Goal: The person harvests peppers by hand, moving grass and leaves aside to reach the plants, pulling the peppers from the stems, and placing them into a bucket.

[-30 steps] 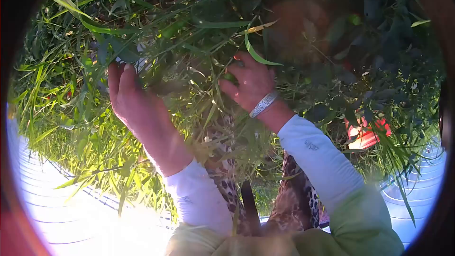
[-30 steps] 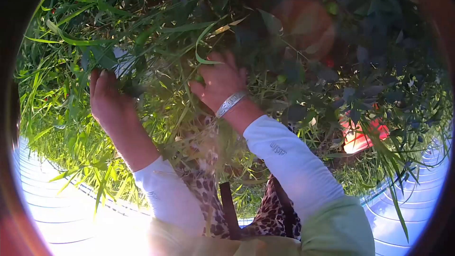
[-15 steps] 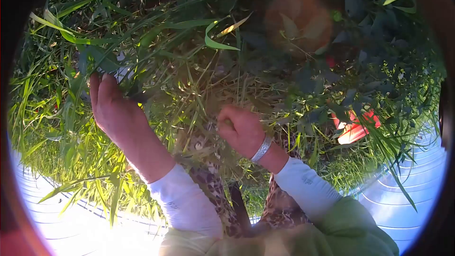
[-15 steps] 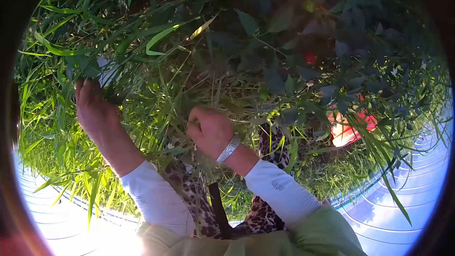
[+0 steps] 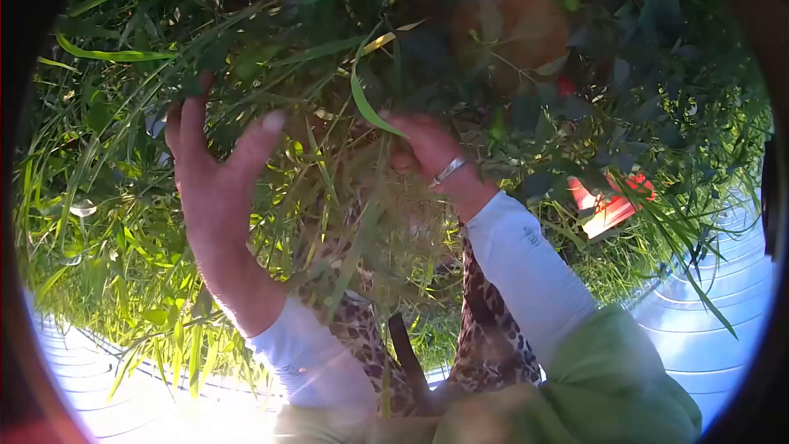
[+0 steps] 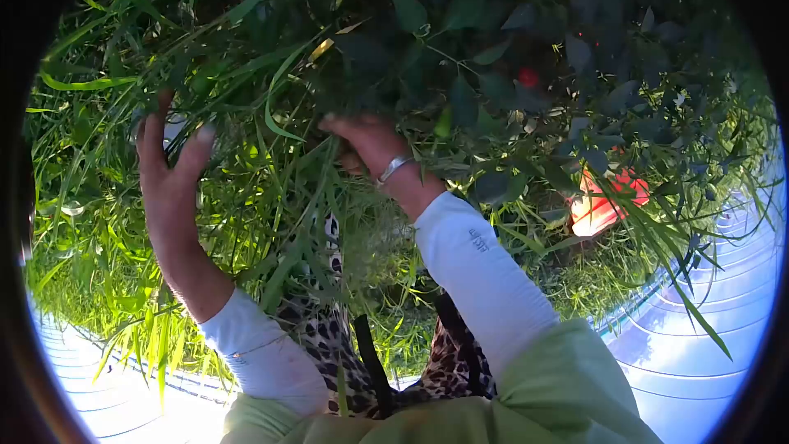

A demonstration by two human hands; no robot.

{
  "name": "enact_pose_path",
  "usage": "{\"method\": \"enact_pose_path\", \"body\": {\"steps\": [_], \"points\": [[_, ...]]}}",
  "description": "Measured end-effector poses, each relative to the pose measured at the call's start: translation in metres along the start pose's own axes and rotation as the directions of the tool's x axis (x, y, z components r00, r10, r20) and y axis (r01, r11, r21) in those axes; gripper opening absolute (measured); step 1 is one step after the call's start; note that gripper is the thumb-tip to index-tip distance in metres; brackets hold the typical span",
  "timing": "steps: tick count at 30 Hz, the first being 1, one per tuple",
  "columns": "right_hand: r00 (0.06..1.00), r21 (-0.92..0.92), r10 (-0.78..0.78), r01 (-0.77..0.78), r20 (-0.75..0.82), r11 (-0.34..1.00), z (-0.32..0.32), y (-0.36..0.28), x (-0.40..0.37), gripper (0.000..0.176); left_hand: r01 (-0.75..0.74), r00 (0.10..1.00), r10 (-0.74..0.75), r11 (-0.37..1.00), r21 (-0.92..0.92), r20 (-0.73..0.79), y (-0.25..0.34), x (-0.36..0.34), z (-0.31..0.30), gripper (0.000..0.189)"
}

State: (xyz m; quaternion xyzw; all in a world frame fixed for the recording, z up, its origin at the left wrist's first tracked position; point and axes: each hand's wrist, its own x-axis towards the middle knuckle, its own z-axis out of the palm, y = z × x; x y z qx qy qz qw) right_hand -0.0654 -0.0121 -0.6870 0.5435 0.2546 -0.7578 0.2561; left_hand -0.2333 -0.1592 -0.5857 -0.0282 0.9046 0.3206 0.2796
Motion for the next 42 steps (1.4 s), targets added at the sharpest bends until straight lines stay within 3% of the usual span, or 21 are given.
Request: {"method": "enact_pose_path", "body": {"steps": [2, 3, 5, 8, 10, 12, 15, 16, 17, 18, 20, 24, 25, 26, 27, 29, 33, 36, 39, 41, 42], "points": [[0.979, -0.116, -0.191, 0.198, 0.065, 0.973, 0.05, -0.016, 0.017, 0.031, -0.034, 0.968, 0.026, 0.999, 0.031, 0.249, 0.001, -0.007, 0.001, 0.092], [0.949, -0.331, -0.267, 0.309, 0.168, 0.892, 0.061, -0.031, 0.036, 0.035, -0.035, 0.967, 0.025, 0.999, 0.034, 0.255, -0.001, -0.009, 0.003, 0.092], [0.977, -0.729, -0.096, 0.206, 0.191, 0.652, 0.091, -0.082, 0.041, 0.033, -0.028, 0.954, -0.031, 0.981, 0.192, 0.298, -0.003, -0.011, 0.016, 0.096], [0.935, -0.69, 0.016, 0.25, 0.354, 0.679, 0.08, -0.1, 0.043, 0.036, 0.006, 0.991, -0.036, 0.975, 0.223, 0.13, -0.029, -0.001, 0.024, 0.073], [0.875, -0.414, 0.005, 0.223, 0.483, 0.883, 0.042, -0.102, 0.029, 0.033, -0.017, 0.998, 0.009, 0.988, 0.155, 0.055, -0.045, 0.007, 0.023, 0.063], [0.873, -0.145, -0.077, 0.165, 0.481, 0.976, -0.013, -0.092, 0.022, 0.028, 0.142, 0.961, -0.153, 0.988, -0.065, -0.231, -0.051, 0.012, 0.026, 0.048], [0.996, -0.366, -0.082, 0.083, 0.018, 0.927, -0.074, -0.05, 0.024, 0.023, 0.106, 0.956, -0.078, 0.991, 0.083, -0.284, -0.048, 0.016, 0.023, 0.044], [0.992, -0.454, -0.092, 0.046, -0.081, 0.89, -0.09, -0.031, 0.036, 0.021, 0.111, 0.954, -0.113, 0.994, -0.023, -0.278, -0.031, 0.012, 0.027, 0.044], [0.992, -0.455, -0.09, 0.043, -0.083, 0.889, -0.1, -0.014, 0.047, 0.021, 0.114, 0.954, -0.116, 0.993, -0.025, -0.276, -0.025, 0.012, 0.028, 0.044], [0.956, -0.643, -0.292, 0.244, 0.033, 0.726, -0.106, 0.002, 0.058, 0.021, 0.102, 0.948, -0.106, 0.994, -0.028, -0.301, -0.023, 0.013, 0.027, 0.043], [0.873, -0.766, -0.447, 0.42, 0.194, 0.488, -0.115, 0.032, 0.084, 0.022, 0.092, 0.94, -0.096, 0.995, -0.028, -0.328, -0.021, 0.013, 0.028, 0.042], [0.952, -0.863, -0.282, 0.236, 0.114, 0.447, -0.1, 0.059, 0.14, 0.03, 0.174, 0.926, -0.2, 0.979, -0.11, -0.319, -0.016, 0.013, 0.027, 0.042], [0.993, -0.606, -0.111, 0.067, -0.036, 0.793, -0.099, 0.061, 0.138, 0.031, 0.217, 0.917, -0.249, 0.967, -0.133, -0.313, -0.015, 0.013, 0.028, 0.042], [0.981, -0.214, 0.066, -0.105, -0.185, 0.971, -0.083, 0.049, 0.124, 0.032, 0.218, 0.917, -0.249, 0.967, -0.132, -0.312, -0.018, 0.013, 0.029, 0.042], [0.98, -0.212, 0.068, -0.107, -0.186, 0.971, -0.081, 0.039, 0.111, 0.032, 0.171, 0.933, -0.201, 0.978, -0.121, -0.299, -0.024, 0.013, 0.028, 0.043], [0.982, -0.313, 0.008, 0.052, 0.187, 0.948, -0.089, 0.027, 0.098, 0.035, 0.119, 0.947, -0.146, 0.987, -0.11, -0.285, -0.025, 0.014, 0.028, 0.043], [0.966, -0.347, 0.12, -0.034, 0.227, 0.937, -0.095, 0.008, 0.08, 0.035, 0.157, 0.943, -0.192, 0.977, -0.144, -0.272, -0.022, 0.013, 0.028, 0.043], [0.959, -0.563, 0.18, -0.027, 0.218, 0.826, -0.084, -0.004, 0.059, 0.034, 0.165, 0.944, -0.195, 0.978, -0.127, -0.268, -0.021, 0.011, 0.028, 0.044], [0.945, -0.834, -0.092, 0.321, 0.313, 0.449, -0.073, -0.008, 0.043, 0.029, 0.18, 0.94, -0.209, 0.975, -0.127, -0.27, -0.021, 0.012, 0.029, 0.044], [0.975, -0.967, -0.094, 0.214, 0.202, 0.141, -0.061, -0.013, 0.033, 0.031, 0.189, 0.937, -0.222, 0.972, -0.14, -0.271, -0.022, 0.013, 0.029, 0.044], [0.976, -0.967, -0.093, 0.211, 0.199, 0.141, -0.058, -0.013, 0.025, 0.031, 0.178, 0.939, -0.21, 0.975, -0.135, -0.274, -0.022, 0.013, 0.029, 0.044]]}}
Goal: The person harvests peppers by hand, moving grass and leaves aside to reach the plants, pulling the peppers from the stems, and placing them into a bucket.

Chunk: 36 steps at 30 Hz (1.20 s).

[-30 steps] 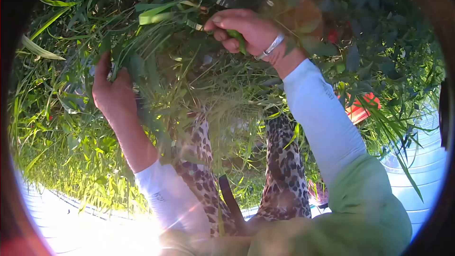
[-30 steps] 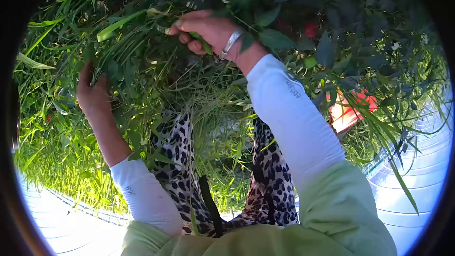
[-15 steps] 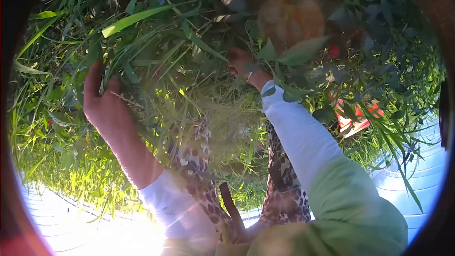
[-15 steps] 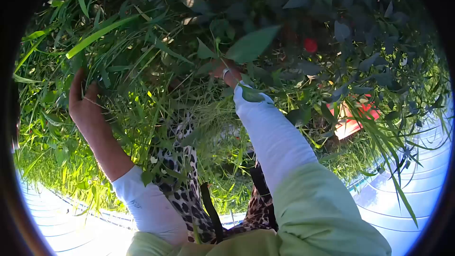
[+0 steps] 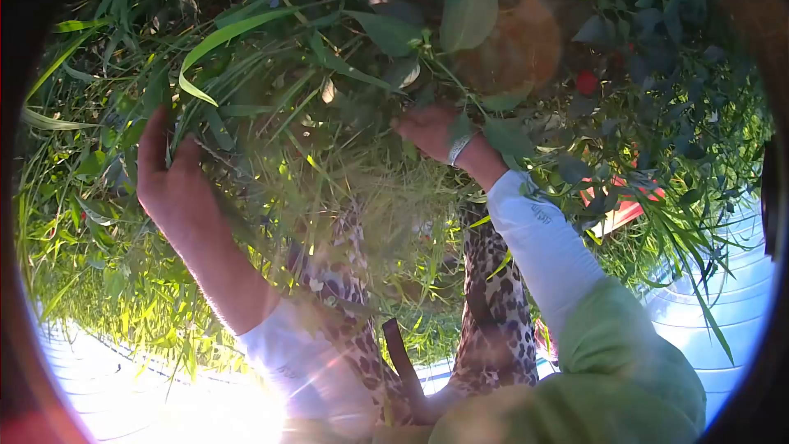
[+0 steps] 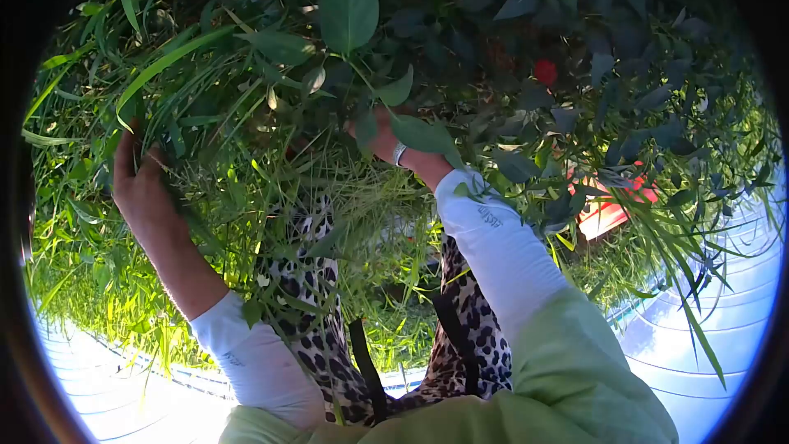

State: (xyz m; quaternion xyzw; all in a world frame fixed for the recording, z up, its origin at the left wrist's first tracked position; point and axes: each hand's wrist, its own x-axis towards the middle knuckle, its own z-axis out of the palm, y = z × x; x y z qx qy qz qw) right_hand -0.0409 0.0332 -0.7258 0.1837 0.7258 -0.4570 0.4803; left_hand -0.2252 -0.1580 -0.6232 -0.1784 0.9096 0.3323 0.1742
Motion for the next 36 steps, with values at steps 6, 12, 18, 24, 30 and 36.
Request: {"method": "enact_pose_path", "body": {"steps": [6, 12, 18, 24, 30, 36], "points": [[0.986, 0.639, -0.027, -0.086, 0.164, 0.765, 0.03, -0.02, -0.045, 0.031, 0.035, 0.999, -0.035, 0.999, -0.004, -0.003, 0.008, 0.0, -0.001, 0.045], [0.979, 0.798, -0.108, 0.204, -0.173, 0.568, -0.067, -0.026, 0.032, 0.028, -0.008, 1.0, 0.008, 1.0, -0.012, 0.008, 0.004, 0.003, -0.001, 0.045], [0.954, 0.955, 0.068, 0.288, -0.292, 0.066, -0.165, 0.0, 0.058, 0.022, 0.011, 1.0, -0.01, 0.997, -0.074, 0.016, -0.002, 0.006, -0.001, 0.045], [0.98, 0.937, -0.165, 0.158, -0.111, 0.312, -0.098, -0.009, -0.017, 0.02, 0.04, 0.999, -0.036, 0.995, -0.091, 0.038, -0.001, 0.007, -0.004, 0.045], [0.946, 0.223, 0.027, 0.049, -0.323, 0.973, 0.01, 0.01, 0.013, 0.017, 0.016, 1.0, -0.015, 0.998, -0.054, 0.019, -0.003, 0.007, -0.004, 0.044], [0.968, 0.409, 0.044, 0.063, -0.249, 0.91, -0.004, -0.006, 0.026, 0.017, 0.105, 0.994, -0.106, 0.989, -0.102, -0.005, -0.004, 0.005, -0.002, 0.04]]}}
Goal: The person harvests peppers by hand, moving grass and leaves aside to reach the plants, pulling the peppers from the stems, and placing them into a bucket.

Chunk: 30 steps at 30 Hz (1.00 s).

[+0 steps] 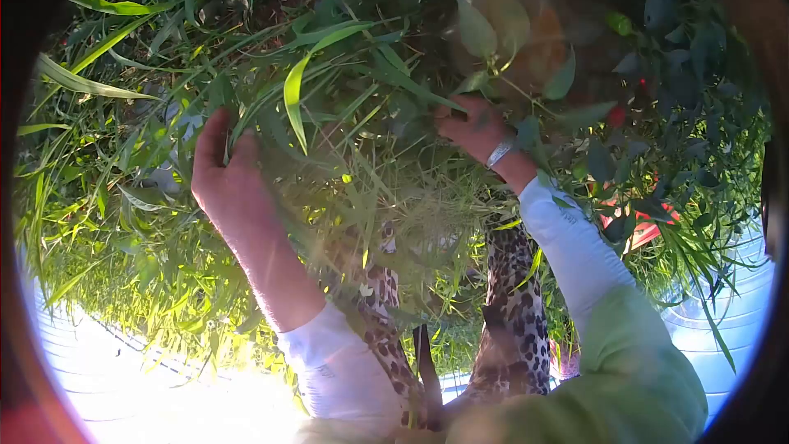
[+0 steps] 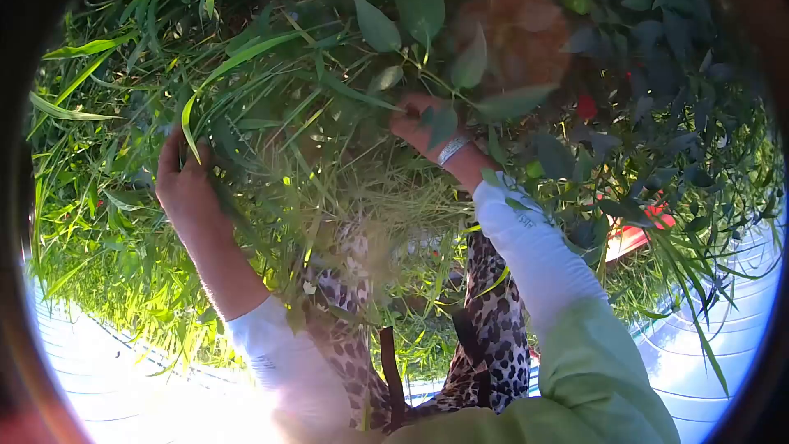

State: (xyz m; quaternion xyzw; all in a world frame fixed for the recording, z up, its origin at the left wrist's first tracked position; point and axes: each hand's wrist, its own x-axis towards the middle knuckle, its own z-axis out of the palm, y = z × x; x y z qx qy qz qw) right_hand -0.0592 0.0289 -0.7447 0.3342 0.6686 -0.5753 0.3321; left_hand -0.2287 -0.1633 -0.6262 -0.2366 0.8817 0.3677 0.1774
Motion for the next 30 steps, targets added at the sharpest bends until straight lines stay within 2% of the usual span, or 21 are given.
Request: {"method": "enact_pose_path", "body": {"steps": [1, 3, 4, 6, 8, 10, 11, 13, 14, 15, 17, 18, 19, 21, 22, 23, 25, 26, 28, 29, 30], "points": [[1.0, -0.001, -0.013, 0.013, 0.002, 1.0, -0.003, -0.008, -0.003, 0.017, 0.063, 0.998, -0.062, 0.998, -0.009, 0.02, 0.0, 0.002, -0.001, 0.038], [0.996, 0.389, 0.055, -0.078, 0.068, 0.918, -0.008, -0.046, -0.022, 0.016, 0.06, 0.998, -0.06, 0.997, 0.051, 0.001, -0.005, 0.005, -0.002, 0.036], [0.996, 0.39, 0.051, -0.074, 0.068, 0.918, -0.001, -0.047, -0.019, 0.016, 0.06, 0.998, -0.06, 0.997, 0.056, 0.001, -0.002, 0.004, -0.002, 0.035], [0.959, 0.145, -0.281, 0.272, 0.041, 0.951, 0.024, -0.046, -0.007, 0.013, 0.115, 0.993, -0.115, 0.993, -0.022, -0.007, -0.001, 0.002, 0.001, 0.032], [0.957, 0.132, -0.285, 0.29, -0.056, 0.948, 0.061, -0.033, 0.004, 0.017, 0.092, 0.996, -0.092, 0.996, -0.007, -0.02, -0.003, 0.002, 0.002, 0.032], [0.992, 0.098, 0.118, -0.113, -0.048, 0.989, 0.059, -0.079, 0.002, 0.027, 0.139, 0.99, -0.142, 0.987, -0.078, -0.023, 0.012, 0.0, 0.002, 0.033], [0.994, 0.098, 0.101, -0.096, -0.048, 0.991, 0.064, -0.085, 0.0, 0.027, 0.128, 0.991, -0.131, 0.988, -0.084, -0.035, 0.009, 0.003, 0.0, 0.033], [0.962, 0.337, 0.047, 0.049, -0.27, 0.94, 0.073, -0.09, -0.002, 0.03, 0.031, 0.999, -0.032, 0.999, 0.035, 0.024, 0.001, 0.005, -0.002, 0.034], [0.927, 0.28, -0.135, 0.241, -0.349, 0.929, 0.085, -0.079, 0.007, 0.031, 0.08, 0.994, -0.083, 0.996, 0.042, 0.069, 0.002, 0.005, -0.003, 0.035], [0.927, 0.282, -0.139, 0.245, -0.349, 0.928, 0.085, -0.085, 0.011, 0.031, 0.077, 0.995, -0.079, 0.996, 0.042, 0.066, 0.006, 0.004, -0.003, 0.035], [0.945, -0.072, -0.163, 0.149, -0.285, 0.986, 0.084, -0.099, 0.014, 0.034, 0.133, 0.988, -0.139, 0.988, 0.081, 0.073, 0.014, 0.003, -0.002, 0.034], [0.976, 0.072, 0.026, -0.01, -0.216, 0.997, 0.078, -0.116, 0.009, 0.034, 0.125, 0.988, -0.131, 0.989, 0.074, 0.084, 0.017, 0.002, 0.0, 0.034], [0.971, 0.068, 0.02, -0.004, -0.24, 0.998, 0.079, -0.118, 0.01, 0.034, 0.16, 0.983, -0.163, 0.987, 0.033, 0.085, 0.021, 0.0, 0.001, 0.034], [0.957, 0.006, -0.124, 0.13, -0.262, 0.991, 0.083, -0.109, 0.017, 0.036, 0.183, 0.978, -0.18, 0.983, -0.02, 0.103, 0.022, -0.001, 0.004, 0.033], [0.942, -0.144, -0.212, 0.179, -0.26, 0.973, 0.086, -0.101, 0.022, 0.032, 0.169, 0.982, -0.162, 0.984, -0.059, 0.097, 0.013, 0.0, 0.003, 0.032], [0.94, -0.145, -0.21, 0.175, -0.27, 0.974, 0.078, -0.101, 0.021, 0.032, 0.156, 0.985, -0.148, 0.983, -0.096, 0.086, 0.014, 0.0, 0.005, 0.031], [0.939, -0.231, -0.343, 0.334, 0.0, 0.914, 0.056, -0.108, 0.016, 0.029, 0.139, 0.987, -0.132, 0.986, -0.089, 0.087, 0.018, -0.003, 0.005, 0.031], [0.941, -0.24, -0.337, 0.326, -0.008, 0.914, 0.054, -0.105, 0.02, 0.029, 0.152, 0.987, -0.145, 0.982, -0.107, 0.075, 0.019, -0.004, 0.006, 0.031], [0.882, -0.216, -0.455, 0.471, 0.123, 0.855, 0.052, -0.097, 0.025, 0.018, 0.208, 0.973, -0.179, 0.953, -0.221, 0.145, 0.023, -0.008, 0.008, 0.033], [0.899, -0.236, -0.426, 0.438, 0.104, 0.867, 0.043, -0.1, 0.021, 0.018, 0.226, 0.965, -0.187, 0.948, -0.223, 0.185, 0.021, -0.009, 0.007, 0.033], [0.901, -0.355, -0.361, 0.428, 0.242, 0.831, 0.031, -0.112, 0.016, 0.02, 0.164, 0.976, -0.134, 0.97, -0.178, 0.171, 0.017, -0.007, 0.005, 0.033]]}}
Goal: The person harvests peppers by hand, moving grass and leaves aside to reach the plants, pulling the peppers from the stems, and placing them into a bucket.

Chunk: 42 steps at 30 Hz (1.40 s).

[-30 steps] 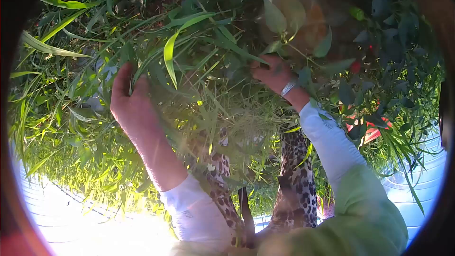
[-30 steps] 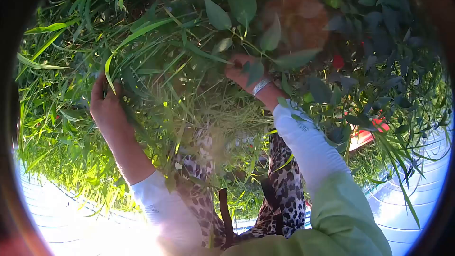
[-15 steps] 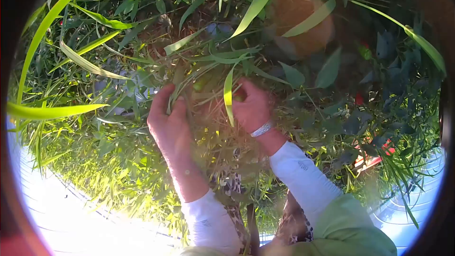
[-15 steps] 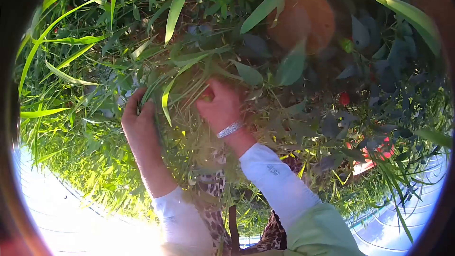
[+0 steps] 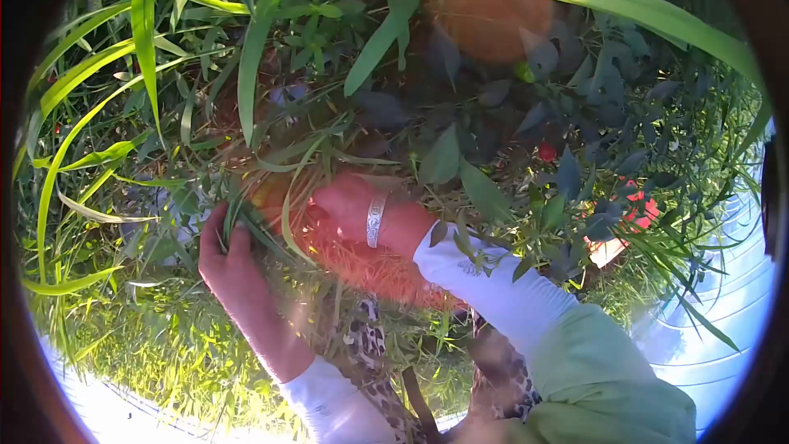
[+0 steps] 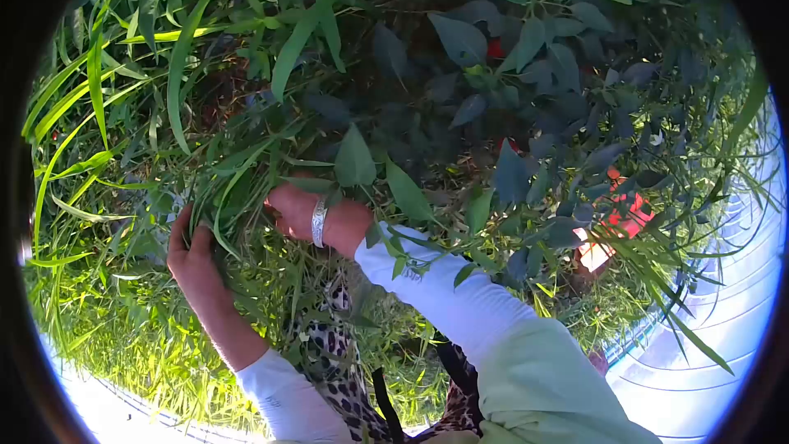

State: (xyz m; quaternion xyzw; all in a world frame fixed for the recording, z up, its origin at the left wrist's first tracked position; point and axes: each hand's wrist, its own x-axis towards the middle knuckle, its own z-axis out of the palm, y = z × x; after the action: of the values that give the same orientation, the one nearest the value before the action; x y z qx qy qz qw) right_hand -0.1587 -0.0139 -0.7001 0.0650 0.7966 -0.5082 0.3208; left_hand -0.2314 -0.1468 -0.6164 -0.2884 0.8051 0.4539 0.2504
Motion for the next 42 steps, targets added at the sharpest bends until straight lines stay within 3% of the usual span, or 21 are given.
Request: {"method": "enact_pose_path", "body": {"steps": [1, 2, 4, 5, 7, 8, 9, 10, 12, 15, 16, 20, 22, 24, 26, 31, 33, 35, 39, 40, 42], "points": [[0.988, -0.117, 0.018, 0.0, 0.155, 0.993, -0.008, -0.004, -0.001, 0.021, -0.06, 0.998, 0.061, 0.997, 0.058, -0.009, -0.002, 0.002, 0.0, 0.033], [0.988, -0.123, 0.036, -0.017, 0.153, 0.992, -0.002, 0.001, -0.003, 0.021, -0.053, 0.999, 0.052, 0.997, 0.052, 0.006, -0.001, 0.001, 0.002, 0.033], [0.974, -0.007, -0.085, 0.085, -0.21, 0.996, 0.017, 0.01, -0.006, 0.022, -0.099, 0.994, 0.104, 0.98, 0.173, -0.019, 0.002, -0.002, 0.004, 0.035], [0.974, -0.008, -0.082, 0.082, -0.213, 0.997, 0.015, 0.004, -0.001, 0.022, -0.101, 0.994, 0.105, 0.98, 0.172, -0.015, 0.005, -0.005, 0.006, 0.035], [0.999, 0.081, 0.053, -0.053, 0.005, 0.995, 0.007, -0.008, 0.01, 0.03, -0.087, 0.994, 0.094, 0.988, 0.126, -0.047, 0.007, -0.01, 0.01, 0.036], [0.992, 0.216, 0.125, -0.122, 0.0, 0.969, 0.016, -0.006, 0.007, 0.035, -0.071, 0.997, 0.072, 0.997, 0.03, -0.024, 0.0, -0.006, 0.007, 0.036], [0.992, 0.219, 0.126, -0.123, -0.002, 0.968, 0.026, 0.002, 0.012, 0.035, -0.072, 0.997, 0.073, 0.997, 0.033, -0.022, -0.002, -0.005, 0.007, 0.036], [0.995, 0.518, 0.096, -0.104, 0.042, 0.849, 0.035, 0.011, 0.021, 0.037, -0.084, 0.996, 0.085, 0.996, 0.037, -0.029, -0.003, -0.005, 0.008, 0.035], [0.999, 0.192, -0.015, 0.023, -0.042, 0.981, 0.026, 0.007, 0.018, 0.041, -0.08, 0.996, 0.082, 0.996, 0.045, -0.034, -0.008, -0.006, 0.009, 0.035], [0.979, 0.194, -0.101, 0.135, -0.176, 0.972, 0.025, 0.005, 0.001, 0.035, -0.144, 0.989, 0.148, 0.984, 0.108, -0.027, -0.005, -0.006, 0.007, 0.034], [1.0, 0.096, 0.003, -0.005, 0.019, 0.995, 0.028, 0.004, 0.003, 0.04, -0.127, 0.99, 0.133, 0.985, 0.117, -0.052, -0.003, -0.007, 0.009, 0.033], [0.999, 0.149, 0.013, -0.008, -0.038, 0.989, 0.088, 0.026, 0.012, 0.043, -0.136, 0.989, 0.14, 0.988, 0.078, -0.047, -0.005, -0.007, 0.012, 0.038], [0.992, -0.058, -0.109, 0.106, -0.062, 0.993, 0.101, 0.044, 0.015, 0.048, -0.114, 0.992, 0.116, 0.992, 0.048, -0.042, -0.003, -0.007, 0.017, 0.038], [0.972, -0.094, -0.224, 0.217, -0.068, 0.972, 0.099, 0.023, 0.03, 0.051, -0.112, 0.989, 0.109, 0.993, -0.023, -0.098, -0.002, -0.003, 0.014, 0.039], [0.961, 0.052, 0.033, -0.049, 0.274, 0.997, 0.032, 0.006, 0.023, 0.058, -0.14, 0.979, 0.14, 0.99, 0.005, -0.147, 0.005, -0.004, 0.017, 0.038], [0.891, 0.077, 0.045, -0.089, 0.451, 0.993, 0.016, 0.006, 0.023, 0.071, -0.104, 0.979, 0.088, 0.991, -0.078, -0.186, 0.015, -0.008, 0.023, 0.036], [0.886, 0.017, -0.062, 0.061, 0.459, 0.998, 0.021, 0.007, 0.017, 0.069, -0.129, 0.976, 0.112, 0.988, -0.083, -0.189, 0.008, -0.004, 0.019, 0.035], [0.875, 0.074, 0.04, -0.086, 0.483, 0.994, 0.049, 0.006, 0.027, 0.059, -0.151, 0.979, 0.134, 0.984, -0.1, -0.153, 0.006, -0.002, 0.016, 0.034], [0.928, 0.038, 0.139, -0.162, 0.345, 0.986, 0.037, -0.006, 0.017, 0.044, -0.13, 0.98, 0.111, 0.985, -0.112, -0.167, 0.008, -0.003, 0.019, 0.035], [0.883, 0.073, 0.207, -0.261, 0.421, 0.963, 0.026, -0.012, 0.016, 0.042, -0.126, 0.981, 0.106, 0.985, -0.118, -0.16, 0.007, -0.003, 0.018, 0.035], [0.912, -0.076, 0.178, -0.161, 0.371, 0.984, 0.025, -0.009, 0.006, 0.037, -0.095, 0.985, 0.075, 0.987, -0.129, -0.154, 0.005, -0.001, 0.016, 0.038]]}}
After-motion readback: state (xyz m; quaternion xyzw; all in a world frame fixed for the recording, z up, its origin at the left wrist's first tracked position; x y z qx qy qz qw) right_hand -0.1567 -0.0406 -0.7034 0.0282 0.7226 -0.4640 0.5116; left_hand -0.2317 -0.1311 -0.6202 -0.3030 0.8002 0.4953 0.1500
